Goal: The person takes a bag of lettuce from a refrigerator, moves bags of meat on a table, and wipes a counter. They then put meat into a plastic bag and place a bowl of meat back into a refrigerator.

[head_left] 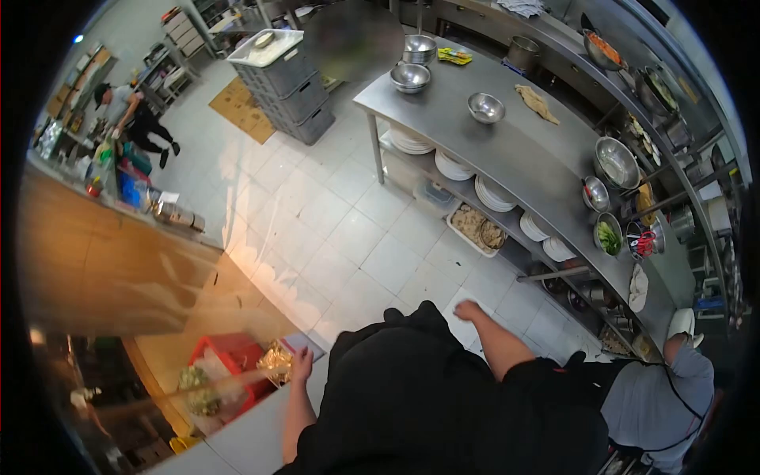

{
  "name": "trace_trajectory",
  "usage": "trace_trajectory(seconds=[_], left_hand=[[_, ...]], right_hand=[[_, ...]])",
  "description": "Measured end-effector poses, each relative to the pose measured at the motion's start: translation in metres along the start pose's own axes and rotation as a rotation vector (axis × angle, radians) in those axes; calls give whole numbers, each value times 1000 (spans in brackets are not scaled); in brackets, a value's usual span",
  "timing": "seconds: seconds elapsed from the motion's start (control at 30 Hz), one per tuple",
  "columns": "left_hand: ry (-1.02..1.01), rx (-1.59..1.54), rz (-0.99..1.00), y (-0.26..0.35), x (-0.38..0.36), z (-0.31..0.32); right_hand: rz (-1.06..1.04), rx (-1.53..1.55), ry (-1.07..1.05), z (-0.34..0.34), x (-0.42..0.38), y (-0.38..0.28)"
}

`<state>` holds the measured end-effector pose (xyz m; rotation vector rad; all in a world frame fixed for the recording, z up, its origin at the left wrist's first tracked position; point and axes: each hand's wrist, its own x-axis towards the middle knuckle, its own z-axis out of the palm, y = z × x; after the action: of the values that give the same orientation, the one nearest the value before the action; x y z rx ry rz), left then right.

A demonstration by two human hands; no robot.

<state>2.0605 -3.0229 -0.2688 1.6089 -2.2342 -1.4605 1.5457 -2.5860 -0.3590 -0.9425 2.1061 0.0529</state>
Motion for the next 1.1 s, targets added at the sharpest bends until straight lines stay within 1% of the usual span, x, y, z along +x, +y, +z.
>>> trace_trajectory(seconds=[0.03,0.1,0.13,0.23,0.33,0.37,0.47,0.57,0.6,0.63,0.67,0.7,0.73,0.77,0.83,0.87,0.9,0.93,0.97,1.03,1.07,1.1], left_hand=[[-70,-12,-107,-12,0,-1],[-206,9,-288,-25,2,-4],[-255,53,-318,-18,7,-6],[-358,173,-343,-4,45,-15],[-400,278,-305,23,117,-51],[-409,318,-290,34,147,-69],[-412,451,-230,83,258,-122],[-343,653,-155,161,397,-181],[-308,702,-134,173,455,-198],[-227,623,-83,174,526,-210],[-188,610,13,215,577,-221],[-162,621,87,263,620,-230],[-140,433,98,309,655,-230],[-117,241,108,341,698,-230],[-84,170,316,427,738,-214],[-107,151,355,468,749,-200],[-133,135,386,501,755,-187],[-161,114,414,518,766,-176],[-187,186,333,530,781,-160],[-357,151,350,542,797,-121],[-432,181,429,564,785,-108],[-515,208,506,589,766,-94]], right_hand=[[79,58,-3,-52,30,-17],[30,73,153,-146,90,-49],[47,187,263,-206,97,-80],[-14,364,392,-344,142,-146],[-36,516,531,-433,167,-182],[-25,561,565,-442,171,-186],[67,457,556,-454,199,-168],[164,1051,413,-466,200,-145],[182,1139,490,-471,197,-136],[200,1225,571,-479,193,-124],[215,1307,656,-490,190,-110],[313,1377,787,-508,190,-95],[409,1441,918,-528,190,-78],[456,1540,1100,-548,188,-60],[562,1717,1440,-580,197,-10],[631,1800,1593,-593,207,15],[737,1837,1558,-603,220,32],[842,1868,1522,-614,230,47],[943,1898,1490,-623,241,59],[937,1798,1457,-646,259,59],[945,1751,1441,-654,265,53],[893,1688,1416,-659,267,46]])
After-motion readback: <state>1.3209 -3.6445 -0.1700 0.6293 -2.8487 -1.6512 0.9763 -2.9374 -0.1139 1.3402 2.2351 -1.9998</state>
